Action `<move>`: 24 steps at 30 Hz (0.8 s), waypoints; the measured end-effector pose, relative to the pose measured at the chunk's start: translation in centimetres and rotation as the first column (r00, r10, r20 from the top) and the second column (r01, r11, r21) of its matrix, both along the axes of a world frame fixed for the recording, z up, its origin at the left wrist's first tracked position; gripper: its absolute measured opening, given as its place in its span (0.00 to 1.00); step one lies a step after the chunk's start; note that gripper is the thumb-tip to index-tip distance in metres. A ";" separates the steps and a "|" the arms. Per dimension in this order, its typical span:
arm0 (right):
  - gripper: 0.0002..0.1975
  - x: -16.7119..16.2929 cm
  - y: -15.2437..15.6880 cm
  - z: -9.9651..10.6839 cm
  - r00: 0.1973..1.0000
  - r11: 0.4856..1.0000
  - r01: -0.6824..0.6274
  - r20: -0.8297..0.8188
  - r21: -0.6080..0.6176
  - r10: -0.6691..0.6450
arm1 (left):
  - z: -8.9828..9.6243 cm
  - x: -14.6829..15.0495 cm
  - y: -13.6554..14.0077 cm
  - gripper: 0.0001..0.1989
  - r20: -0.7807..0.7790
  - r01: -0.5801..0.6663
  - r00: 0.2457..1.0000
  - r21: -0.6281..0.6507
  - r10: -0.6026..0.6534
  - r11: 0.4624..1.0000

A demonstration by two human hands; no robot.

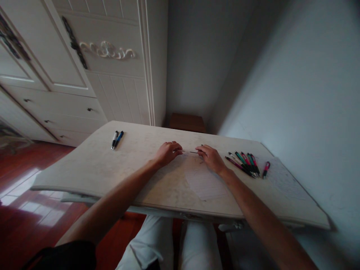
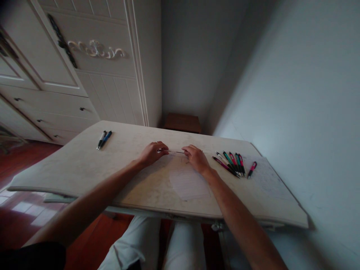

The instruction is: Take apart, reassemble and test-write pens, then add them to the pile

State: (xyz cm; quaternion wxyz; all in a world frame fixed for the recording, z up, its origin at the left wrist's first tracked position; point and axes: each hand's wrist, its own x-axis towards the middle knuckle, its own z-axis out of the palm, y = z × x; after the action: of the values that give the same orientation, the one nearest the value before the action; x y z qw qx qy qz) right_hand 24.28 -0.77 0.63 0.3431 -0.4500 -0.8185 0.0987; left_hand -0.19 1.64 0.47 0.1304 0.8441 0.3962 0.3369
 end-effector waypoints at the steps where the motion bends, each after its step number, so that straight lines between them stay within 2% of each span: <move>1: 0.12 0.0 0.0 0.0 1.000 1.000 -0.003 0.002 -0.006 0.003 | 0.0 0.0 0.0 0.04 -0.001 -0.003 1.000 -0.001 0.003 1.000; 7: 0.12 -0.6 -0.4 -0.1 0.999 0.999 -0.044 -0.001 -0.006 0.044 | -0.3 0.2 -0.1 0.05 0.006 0.075 0.997 0.020 -0.075 0.997; 12: 0.12 -1.2 -0.6 -0.1 0.988 0.987 -0.153 0.003 0.040 0.153 | -0.1 0.7 -0.8 0.06 -0.022 0.164 0.986 0.016 -0.163 0.986; 19: 0.10 -1.3 -0.9 0.2 0.976 0.973 -0.206 -0.044 0.108 0.212 | 0.3 1.1 -1.2 0.06 -0.033 0.137 0.990 -0.007 -0.137 0.991; 24: 0.12 -1.4 -1.2 0.9 0.983 0.981 -0.138 -0.101 0.135 0.152 | 0.0 1.2 -1.1 0.07 0.021 0.123 0.992 -0.029 -0.122 0.992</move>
State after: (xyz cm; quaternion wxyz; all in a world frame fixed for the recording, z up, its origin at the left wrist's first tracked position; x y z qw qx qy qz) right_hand 22.92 -1.97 1.55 0.4082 -0.3601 -0.8334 0.0957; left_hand 0.97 0.54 0.51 0.1673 0.8616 0.3473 0.3302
